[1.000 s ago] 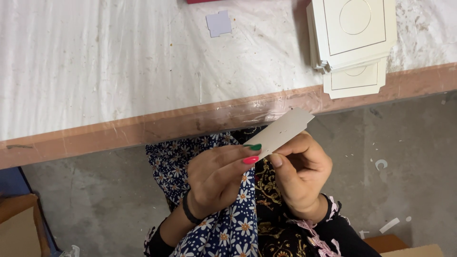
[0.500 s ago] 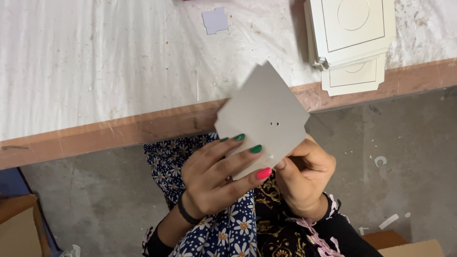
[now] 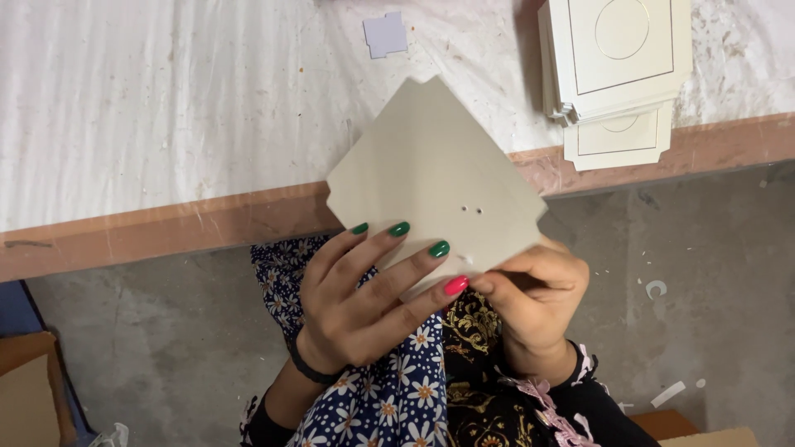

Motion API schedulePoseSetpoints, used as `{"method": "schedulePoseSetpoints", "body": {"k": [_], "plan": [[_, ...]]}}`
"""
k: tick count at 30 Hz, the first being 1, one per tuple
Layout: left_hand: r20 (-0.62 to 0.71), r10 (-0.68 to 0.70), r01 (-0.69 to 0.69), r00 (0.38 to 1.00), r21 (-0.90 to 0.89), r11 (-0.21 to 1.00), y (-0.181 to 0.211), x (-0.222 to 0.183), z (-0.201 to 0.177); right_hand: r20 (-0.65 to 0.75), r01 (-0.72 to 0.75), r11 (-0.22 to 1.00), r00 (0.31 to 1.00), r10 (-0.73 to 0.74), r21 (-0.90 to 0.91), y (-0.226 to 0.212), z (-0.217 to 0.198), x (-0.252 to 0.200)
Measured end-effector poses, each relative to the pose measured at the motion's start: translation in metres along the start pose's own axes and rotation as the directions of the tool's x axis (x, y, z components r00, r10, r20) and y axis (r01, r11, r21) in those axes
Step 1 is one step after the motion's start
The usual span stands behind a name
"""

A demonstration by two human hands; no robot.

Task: Assembling small paper or cardboard boxes or tags by hand.

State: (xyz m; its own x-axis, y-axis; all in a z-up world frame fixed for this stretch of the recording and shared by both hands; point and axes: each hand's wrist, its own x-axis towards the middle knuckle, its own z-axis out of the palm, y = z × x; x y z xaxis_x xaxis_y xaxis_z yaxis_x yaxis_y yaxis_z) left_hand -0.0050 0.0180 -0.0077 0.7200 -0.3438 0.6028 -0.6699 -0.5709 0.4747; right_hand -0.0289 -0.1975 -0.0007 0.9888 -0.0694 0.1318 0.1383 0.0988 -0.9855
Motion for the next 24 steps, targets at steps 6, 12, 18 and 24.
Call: {"method": "schedulePoseSetpoints", "body": {"k": [6,12,18,24], "plan": [[-0.097,-0.103,0.093,0.990,-0.104,0.990,0.009,0.024,-0.004,-0.059,-0.058,0.997,0.996,0.061,0.055,0.005,0.012,-0.004],[-0.156,-0.208,0.187,0.966,-0.144,0.972,0.016,0.025,0.008,0.011,-0.026,0.985,1.000,0.029,-0.171,-0.003,0.015,-0.005],[-0.057,-0.389,0.333,0.919,-0.414,0.847,0.014,0.018,0.014,0.145,0.033,0.955,0.989,0.011,-0.296,-0.024,0.028,0.017],[0.061,-0.539,0.393,0.840,-0.753,0.527,0.016,0.003,0.026,0.092,-0.301,0.928,0.953,0.288,0.218,0.005,0.016,0.006]]}}
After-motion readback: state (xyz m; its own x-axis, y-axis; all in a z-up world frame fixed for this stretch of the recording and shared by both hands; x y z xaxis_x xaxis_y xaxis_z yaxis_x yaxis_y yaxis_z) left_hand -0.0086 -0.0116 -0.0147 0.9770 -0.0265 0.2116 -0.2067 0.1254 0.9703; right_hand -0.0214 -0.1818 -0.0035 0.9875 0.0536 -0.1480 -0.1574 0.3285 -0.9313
